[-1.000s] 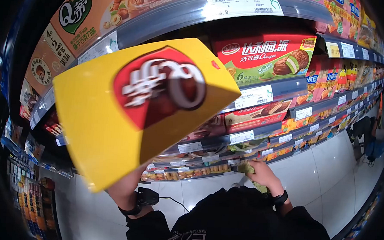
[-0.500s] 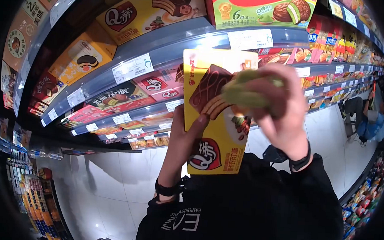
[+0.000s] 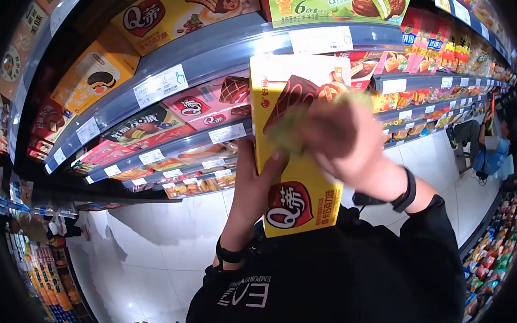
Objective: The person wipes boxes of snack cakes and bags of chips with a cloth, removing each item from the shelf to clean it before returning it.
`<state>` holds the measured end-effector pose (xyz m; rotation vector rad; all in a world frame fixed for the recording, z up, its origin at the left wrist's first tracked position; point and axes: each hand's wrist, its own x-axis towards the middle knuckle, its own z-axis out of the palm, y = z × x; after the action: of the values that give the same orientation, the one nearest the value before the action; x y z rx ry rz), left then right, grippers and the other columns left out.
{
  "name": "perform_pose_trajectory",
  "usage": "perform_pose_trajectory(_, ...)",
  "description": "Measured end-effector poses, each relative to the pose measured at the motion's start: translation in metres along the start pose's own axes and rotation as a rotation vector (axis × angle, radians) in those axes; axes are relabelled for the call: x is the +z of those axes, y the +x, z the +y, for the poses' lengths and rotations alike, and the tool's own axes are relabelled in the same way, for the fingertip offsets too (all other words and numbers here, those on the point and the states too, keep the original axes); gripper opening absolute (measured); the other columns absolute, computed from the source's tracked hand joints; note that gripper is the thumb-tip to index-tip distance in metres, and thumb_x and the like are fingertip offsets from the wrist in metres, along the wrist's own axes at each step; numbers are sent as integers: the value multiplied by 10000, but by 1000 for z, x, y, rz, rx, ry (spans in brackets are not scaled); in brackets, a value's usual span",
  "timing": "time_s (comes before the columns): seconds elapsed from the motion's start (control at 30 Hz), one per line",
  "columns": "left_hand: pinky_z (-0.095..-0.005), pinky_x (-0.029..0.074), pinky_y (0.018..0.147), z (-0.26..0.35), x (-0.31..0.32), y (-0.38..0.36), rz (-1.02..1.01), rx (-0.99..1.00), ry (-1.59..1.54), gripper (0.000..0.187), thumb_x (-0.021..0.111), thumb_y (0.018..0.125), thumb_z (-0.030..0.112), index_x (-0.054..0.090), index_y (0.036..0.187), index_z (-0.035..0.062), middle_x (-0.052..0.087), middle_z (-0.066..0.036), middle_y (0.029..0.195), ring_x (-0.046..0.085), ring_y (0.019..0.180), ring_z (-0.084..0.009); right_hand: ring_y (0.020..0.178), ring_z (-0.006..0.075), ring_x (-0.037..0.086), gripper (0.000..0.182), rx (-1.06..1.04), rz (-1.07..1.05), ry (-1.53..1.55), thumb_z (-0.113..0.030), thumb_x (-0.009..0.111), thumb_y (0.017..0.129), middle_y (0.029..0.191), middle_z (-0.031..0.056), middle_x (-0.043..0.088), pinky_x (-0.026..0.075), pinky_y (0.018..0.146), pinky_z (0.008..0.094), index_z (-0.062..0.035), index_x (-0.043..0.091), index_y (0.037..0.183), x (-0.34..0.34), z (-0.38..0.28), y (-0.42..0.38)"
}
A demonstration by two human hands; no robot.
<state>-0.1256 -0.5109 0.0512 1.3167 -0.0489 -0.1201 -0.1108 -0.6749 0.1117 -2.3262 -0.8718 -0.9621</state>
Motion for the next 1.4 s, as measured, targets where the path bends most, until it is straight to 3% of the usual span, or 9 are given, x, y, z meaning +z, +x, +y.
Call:
perform_pose_trajectory(0.17,-297,413,796,23,2,-6,70,98,-14,434,543,832,234,315,1107,-12,454,-119,1019,471,957,-168,708,103,513,205,-891,-235,86,-185,616,618,874,-24,523,420,583,221,-149,557,811,10,-6,-39)
perform_pose_trajectory(0.4,-294,396,815,16,1,-11,53,37,7,551,558,810,338,298,1155,-4,443,-126,1060,453,989,-178,606,213,536,110,193,-113,466,-165,606,688,715,66,514,417,488,317,-85,539,725,-1,-5,17)
perform_pose_trajectory(0.5,-296,401,812,15,-12,-5,136,101,-67,575,564,805,342,287,1174,-1,444,-129,1073,456,992,-177,763,106,529,153,-907,-272,125,-160,595,627,863,-17,506,439,565,236,-130,528,762,23,-22,-44)
perform_pose_trajectory(0.63,-301,407,818,24,-11,-15,65,125,32,550,552,817,340,301,1174,5,447,-122,1083,474,985,-183,678,169,547,170,-111,-660,297,-116,618,586,764,32,529,444,573,290,-88,561,743,-11,-1,11)
perform_pose_trajectory(0.8,-313,385,888,4,-10,-7,-128,43,-251,716,528,838,338,129,1338,17,396,-157,1239,434,1108,-202,635,232,565,110,-87,224,-96,-137,610,634,726,63,568,432,550,336,-80,583,724,1,10,25)
perform_pose_trajectory(0.97,-319,380,893,6,-20,-7,-51,98,-173,660,520,845,320,168,1316,20,407,-154,1219,436,1101,-203,549,162,496,110,-669,-241,130,-174,612,649,723,11,542,388,485,262,-122,564,734,22,-22,-22)
perform_pose_trajectory(1.03,-323,378,896,7,-25,-8,-15,124,-129,632,516,849,311,188,1306,22,412,-152,1209,436,1098,-203,624,172,500,222,121,-904,272,-74,605,576,842,18,525,392,496,270,-89,575,795,-9,-17,24)
perform_pose_trajectory(1.17,-310,375,853,4,-9,-20,-34,134,42,578,589,796,325,271,1158,5,435,-123,1060,436,1014,-184,580,190,521,220,-145,250,-169,-95,653,549,790,42,544,385,468,306,-95,599,763,-2,19,38)
perform_pose_trajectory(1.4,-339,371,831,20,-21,-12,171,288,261,553,599,770,274,290,1120,-21,432,-137,1010,445,970,-202,638,93,488,179,-902,-184,207,-148,574,626,774,-11,477,389,527,212,-114,531,797,49,-6,-46)
